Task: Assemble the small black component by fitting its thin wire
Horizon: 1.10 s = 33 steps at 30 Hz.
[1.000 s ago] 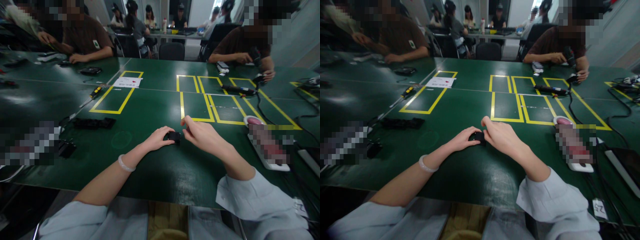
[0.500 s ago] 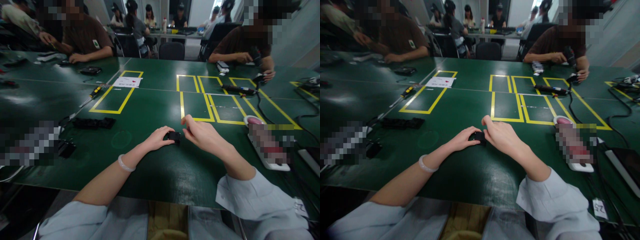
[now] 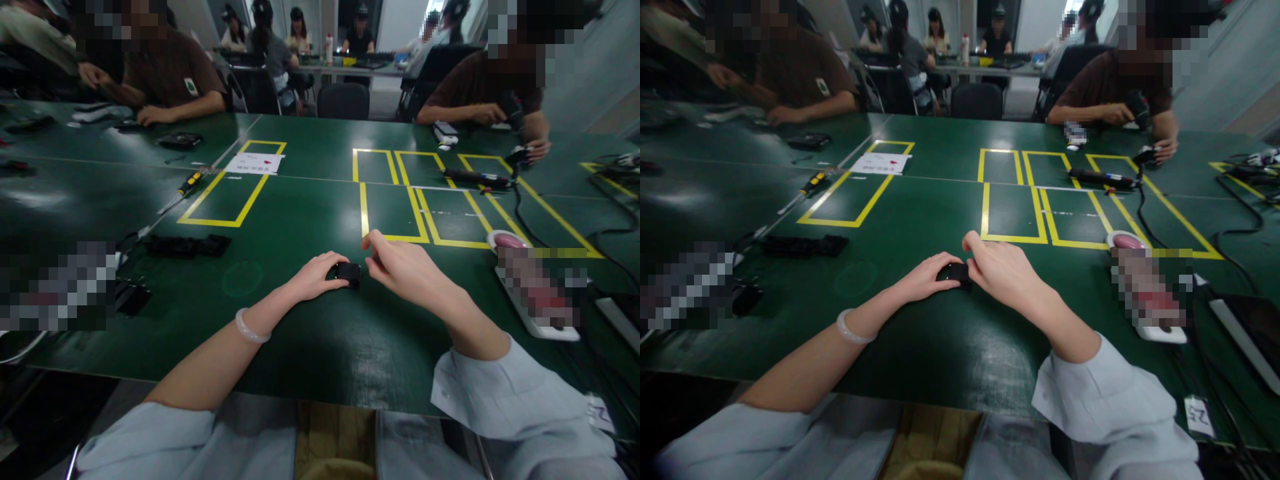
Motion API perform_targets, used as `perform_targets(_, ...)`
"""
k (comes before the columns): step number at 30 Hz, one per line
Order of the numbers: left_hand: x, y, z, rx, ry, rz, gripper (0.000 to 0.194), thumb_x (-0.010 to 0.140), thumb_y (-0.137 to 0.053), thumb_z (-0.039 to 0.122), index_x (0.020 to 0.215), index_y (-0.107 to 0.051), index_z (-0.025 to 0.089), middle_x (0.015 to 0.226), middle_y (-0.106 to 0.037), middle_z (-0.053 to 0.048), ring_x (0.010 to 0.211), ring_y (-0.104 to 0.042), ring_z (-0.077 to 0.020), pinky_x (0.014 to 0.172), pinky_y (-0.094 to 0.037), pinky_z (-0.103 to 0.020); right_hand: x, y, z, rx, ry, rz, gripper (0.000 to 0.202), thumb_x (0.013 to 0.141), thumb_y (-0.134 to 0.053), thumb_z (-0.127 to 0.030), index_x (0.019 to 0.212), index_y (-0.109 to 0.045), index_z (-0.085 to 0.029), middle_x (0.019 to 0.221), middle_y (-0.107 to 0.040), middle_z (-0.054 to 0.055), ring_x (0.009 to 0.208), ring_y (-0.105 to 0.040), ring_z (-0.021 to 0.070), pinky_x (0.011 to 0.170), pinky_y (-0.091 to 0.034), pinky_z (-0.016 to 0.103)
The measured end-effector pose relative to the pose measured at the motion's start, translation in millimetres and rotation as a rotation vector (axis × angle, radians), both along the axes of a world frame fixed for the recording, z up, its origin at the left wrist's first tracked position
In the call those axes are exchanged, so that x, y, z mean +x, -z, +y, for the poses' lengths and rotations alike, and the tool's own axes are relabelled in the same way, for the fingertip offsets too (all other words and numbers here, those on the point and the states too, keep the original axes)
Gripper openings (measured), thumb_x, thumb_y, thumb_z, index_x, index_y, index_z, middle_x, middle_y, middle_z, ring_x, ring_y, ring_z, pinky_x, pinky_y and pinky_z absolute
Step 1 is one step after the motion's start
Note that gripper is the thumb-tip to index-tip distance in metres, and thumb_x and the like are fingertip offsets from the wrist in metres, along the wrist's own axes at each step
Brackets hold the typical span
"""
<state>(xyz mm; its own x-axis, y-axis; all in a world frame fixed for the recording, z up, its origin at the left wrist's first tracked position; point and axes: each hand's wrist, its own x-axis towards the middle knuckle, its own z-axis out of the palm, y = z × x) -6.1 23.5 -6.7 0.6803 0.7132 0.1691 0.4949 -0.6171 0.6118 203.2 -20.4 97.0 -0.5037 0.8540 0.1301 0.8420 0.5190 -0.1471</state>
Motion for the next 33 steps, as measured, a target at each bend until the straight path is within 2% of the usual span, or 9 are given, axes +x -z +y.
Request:
perform_targets(3,0.3,0.0,-0.1,0.007,0.003,-0.011,0.035,0.085,-0.062,0.04,0.114,-0.054,0.021,0.111,-0.059,-0.006,0.104,-0.056,-0.0238,0.09,-0.043,-0.035,0.5,-0.6,-1.0,-0.001,-0.017,0.034,0.023,0.089,-0.042,-0.025,0.111,-0.045,-0.018,0.081,-0.065,0.003,0.069,-0.059,0.0165,0.059,-0.032,0.025)
perform_targets(7,0.5,-0.1,-0.5,-0.002,-0.006,-0.011,0.036,0.085,-0.061,0.041,0.116,-0.055,0.022,0.111,-0.059,-0.006,0.105,-0.056,-0.0245,0.089,-0.043,-0.036,0.6,0.6,0.5,0.012,-0.025,0.009,0.021,0.094,-0.039,-0.036,0.102,-0.048,-0.019,0.077,-0.065,0.003,0.068,-0.059,0.0173,0.057,-0.03,0.025)
perform_targets(15,0.3,0.4,-0.3,-0.014,-0.008,-0.023,0.036,0.084,-0.062,0.041,0.114,-0.055,0.023,0.11,-0.06,-0.006,0.104,-0.056,-0.0246,0.09,-0.043,-0.036,0.6,1.1,-0.2,0.006,-0.021,0.024,0.023,0.089,-0.042,-0.023,0.111,-0.045,-0.018,0.082,-0.066,0.004,0.071,-0.06,0.0173,0.059,-0.032,0.025)
perform_targets(20,0.6,1.8,0.3,-0.003,-0.009,-0.02,0.037,0.085,-0.061,0.042,0.116,-0.055,0.022,0.111,-0.06,-0.006,0.104,-0.056,-0.0246,0.089,-0.044,-0.036,-0.3,0.2,0.2,0.01,-0.015,0.012,0.023,0.094,-0.039,-0.037,0.104,-0.048,-0.019,0.078,-0.065,0.003,0.07,-0.06,0.0186,0.058,-0.03,0.026)
perform_targets(24,0.1,1.3,0.3,0.001,0.008,-0.032,0.037,0.085,-0.061,0.04,0.116,-0.055,0.022,0.111,-0.06,-0.006,0.104,-0.056,-0.0241,0.089,-0.043,-0.036,0.6,1.5,1.5,0.02,-0.017,-0.017,0.018,0.093,-0.039,-0.029,0.104,-0.049,-0.019,0.077,-0.065,0.003,0.068,-0.06,0.0178,0.057,-0.029,0.026)
perform_targets(28,0.3,1.3,0.5,-0.008,-0.001,-0.019,0.036,0.084,-0.061,0.041,0.114,-0.056,0.022,0.111,-0.06,-0.006,0.104,-0.056,-0.0247,0.09,-0.043,-0.037,0.9,1.2,0.5,0.004,-0.022,0.022,0.023,0.088,-0.042,-0.024,0.111,-0.046,-0.019,0.081,-0.066,0.003,0.073,-0.061,0.0184,0.06,-0.032,0.025)
perform_targets(33,0.5,2.6,0.6,-0.012,-0.007,-0.017,0.038,0.085,-0.061,0.042,0.116,-0.054,0.023,0.112,-0.06,-0.006,0.105,-0.056,-0.0249,0.091,-0.043,-0.038,0.7,0.5,0.4,0.009,-0.025,0.019,0.021,0.093,-0.041,-0.034,0.106,-0.048,-0.019,0.079,-0.066,0.004,0.071,-0.061,0.0186,0.059,-0.031,0.026)
